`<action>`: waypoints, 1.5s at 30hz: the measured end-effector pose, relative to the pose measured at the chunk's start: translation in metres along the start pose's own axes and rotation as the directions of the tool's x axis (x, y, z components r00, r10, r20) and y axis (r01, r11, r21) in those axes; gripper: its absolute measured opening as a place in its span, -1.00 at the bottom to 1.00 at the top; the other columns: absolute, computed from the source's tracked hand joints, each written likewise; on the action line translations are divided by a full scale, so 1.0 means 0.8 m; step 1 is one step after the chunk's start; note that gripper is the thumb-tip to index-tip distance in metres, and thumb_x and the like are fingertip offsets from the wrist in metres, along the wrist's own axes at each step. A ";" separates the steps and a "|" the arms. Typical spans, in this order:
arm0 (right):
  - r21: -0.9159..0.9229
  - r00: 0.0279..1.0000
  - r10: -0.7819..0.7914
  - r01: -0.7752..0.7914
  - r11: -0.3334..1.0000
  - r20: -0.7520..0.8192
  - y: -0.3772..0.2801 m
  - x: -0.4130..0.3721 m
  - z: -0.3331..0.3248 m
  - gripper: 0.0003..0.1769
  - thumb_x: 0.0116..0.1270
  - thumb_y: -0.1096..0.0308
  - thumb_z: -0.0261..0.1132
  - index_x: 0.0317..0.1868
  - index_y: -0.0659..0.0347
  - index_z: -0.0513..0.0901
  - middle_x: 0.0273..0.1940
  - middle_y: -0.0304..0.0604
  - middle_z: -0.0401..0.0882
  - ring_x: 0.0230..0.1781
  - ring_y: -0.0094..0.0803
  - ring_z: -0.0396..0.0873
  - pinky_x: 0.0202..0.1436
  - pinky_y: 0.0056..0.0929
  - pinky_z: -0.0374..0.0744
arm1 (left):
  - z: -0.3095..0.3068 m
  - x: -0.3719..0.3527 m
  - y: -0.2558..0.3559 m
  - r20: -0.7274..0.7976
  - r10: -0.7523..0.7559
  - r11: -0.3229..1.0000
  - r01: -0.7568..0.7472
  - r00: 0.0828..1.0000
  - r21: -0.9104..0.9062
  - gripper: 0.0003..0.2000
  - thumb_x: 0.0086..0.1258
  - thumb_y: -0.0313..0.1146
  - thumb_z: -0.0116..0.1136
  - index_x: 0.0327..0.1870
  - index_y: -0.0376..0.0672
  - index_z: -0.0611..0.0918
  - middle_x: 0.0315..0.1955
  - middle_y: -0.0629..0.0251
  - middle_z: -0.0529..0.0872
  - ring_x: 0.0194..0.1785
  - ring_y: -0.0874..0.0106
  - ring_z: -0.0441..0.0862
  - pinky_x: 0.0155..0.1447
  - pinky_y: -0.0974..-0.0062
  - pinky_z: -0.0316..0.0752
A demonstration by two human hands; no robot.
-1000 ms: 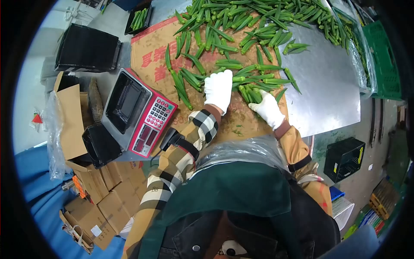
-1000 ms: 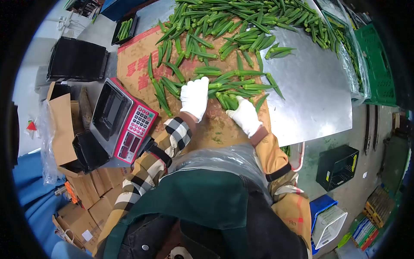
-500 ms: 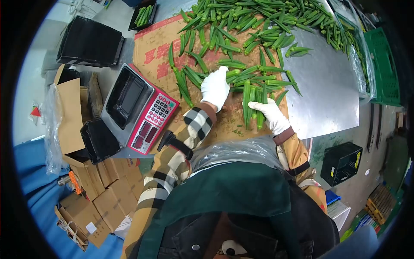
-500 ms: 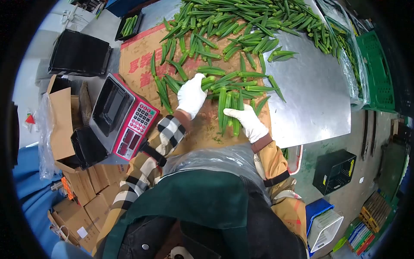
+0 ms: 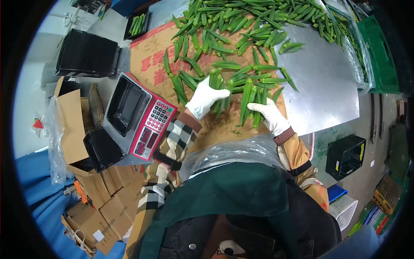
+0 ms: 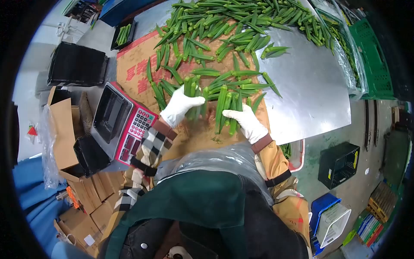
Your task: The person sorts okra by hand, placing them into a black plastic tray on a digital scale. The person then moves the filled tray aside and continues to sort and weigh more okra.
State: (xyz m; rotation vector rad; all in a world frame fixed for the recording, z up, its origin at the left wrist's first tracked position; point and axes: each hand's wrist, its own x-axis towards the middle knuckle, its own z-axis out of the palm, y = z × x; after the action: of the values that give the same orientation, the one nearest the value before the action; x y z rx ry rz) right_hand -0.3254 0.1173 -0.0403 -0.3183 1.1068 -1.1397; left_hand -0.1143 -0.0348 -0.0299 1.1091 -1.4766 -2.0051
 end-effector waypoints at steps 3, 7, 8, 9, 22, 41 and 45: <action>0.088 0.997 -0.019 0.012 0.996 0.072 0.001 0.006 0.034 -0.49 0.42 0.44 0.40 0.34 0.29 0.55 0.15 -0.20 0.66 0.13 -0.47 0.59 0.22 -0.40 0.57 | 0.012 -0.032 -0.003 0.049 -0.219 0.962 0.224 0.974 -0.155 -0.57 0.44 -0.22 0.41 0.23 -0.13 0.56 -0.09 0.37 0.69 -0.08 0.47 0.67 0.11 0.37 0.61; 0.115 0.992 0.036 -0.050 0.992 0.122 0.001 0.002 0.077 -0.21 0.55 0.16 0.32 0.59 0.33 0.18 0.46 -0.12 0.39 0.42 -0.44 0.38 0.48 -0.41 0.37 | 0.034 -0.063 -0.008 0.213 -0.211 0.739 0.298 0.954 -0.604 -0.42 0.57 0.04 0.20 0.46 -0.10 0.43 0.28 0.33 0.61 0.32 0.38 0.57 0.37 0.26 0.49; 0.086 0.993 0.040 -0.049 0.995 0.107 0.002 0.002 0.084 -0.15 0.55 0.12 0.32 0.61 0.36 0.10 0.51 -0.08 0.32 0.47 -0.42 0.33 0.52 -0.41 0.32 | 0.037 -0.069 -0.013 0.172 -0.199 0.770 0.263 0.965 -0.581 -0.41 0.57 0.05 0.20 0.46 -0.10 0.43 0.29 0.31 0.61 0.32 0.37 0.57 0.38 0.24 0.49; 0.056 0.995 0.043 -0.048 0.997 0.091 0.002 0.003 0.089 -0.08 0.55 0.08 0.32 0.64 0.39 0.03 0.55 -0.05 0.26 0.51 -0.40 0.28 0.56 -0.41 0.27 | 0.041 -0.075 -0.018 0.132 -0.186 0.799 0.228 0.974 -0.557 -0.41 0.56 0.05 0.20 0.46 -0.10 0.44 0.30 0.30 0.61 0.32 0.36 0.57 0.38 0.23 0.49; -0.042 0.934 0.108 -0.100 0.994 0.341 -0.049 -0.046 0.122 -0.41 0.66 0.04 0.13 0.52 0.19 0.44 0.46 -0.27 0.47 0.43 -0.45 0.43 0.41 -0.24 0.44 | 0.008 -0.099 -0.049 0.129 0.116 0.544 0.046 0.985 -0.838 -0.04 0.37 0.36 0.19 0.57 -0.21 0.25 0.37 0.08 0.54 0.36 0.19 0.58 0.34 -0.07 0.60; 0.097 0.991 -0.014 0.001 0.995 0.136 -0.053 -0.035 0.084 -0.54 0.63 0.18 0.15 0.29 0.38 0.60 0.23 0.12 0.67 0.16 -0.21 0.68 0.11 -0.32 0.63 | -0.286 -0.223 0.157 -0.367 0.292 0.868 -0.405 0.883 -0.286 -0.23 0.45 0.10 0.31 0.51 -0.22 0.35 0.24 0.10 0.61 0.27 0.17 0.63 0.28 0.13 0.62; 0.092 0.992 0.026 -0.037 0.995 0.120 -0.045 -0.031 0.087 -0.57 0.63 0.18 0.16 0.27 0.35 0.62 0.21 0.11 0.69 0.14 -0.22 0.69 0.10 -0.33 0.63 | -0.345 -0.212 0.141 -0.470 0.214 0.929 -0.030 0.857 0.368 -0.42 0.49 -0.15 0.33 0.42 -0.27 0.48 0.24 0.20 0.64 0.33 0.40 0.55 0.44 0.44 0.40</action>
State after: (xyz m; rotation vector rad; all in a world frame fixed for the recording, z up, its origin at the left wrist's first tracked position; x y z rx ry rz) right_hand -0.2878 0.1009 0.0310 -0.2902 0.9473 -1.1266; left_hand 0.1914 -0.1179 0.1016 1.4968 -1.5884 -1.2457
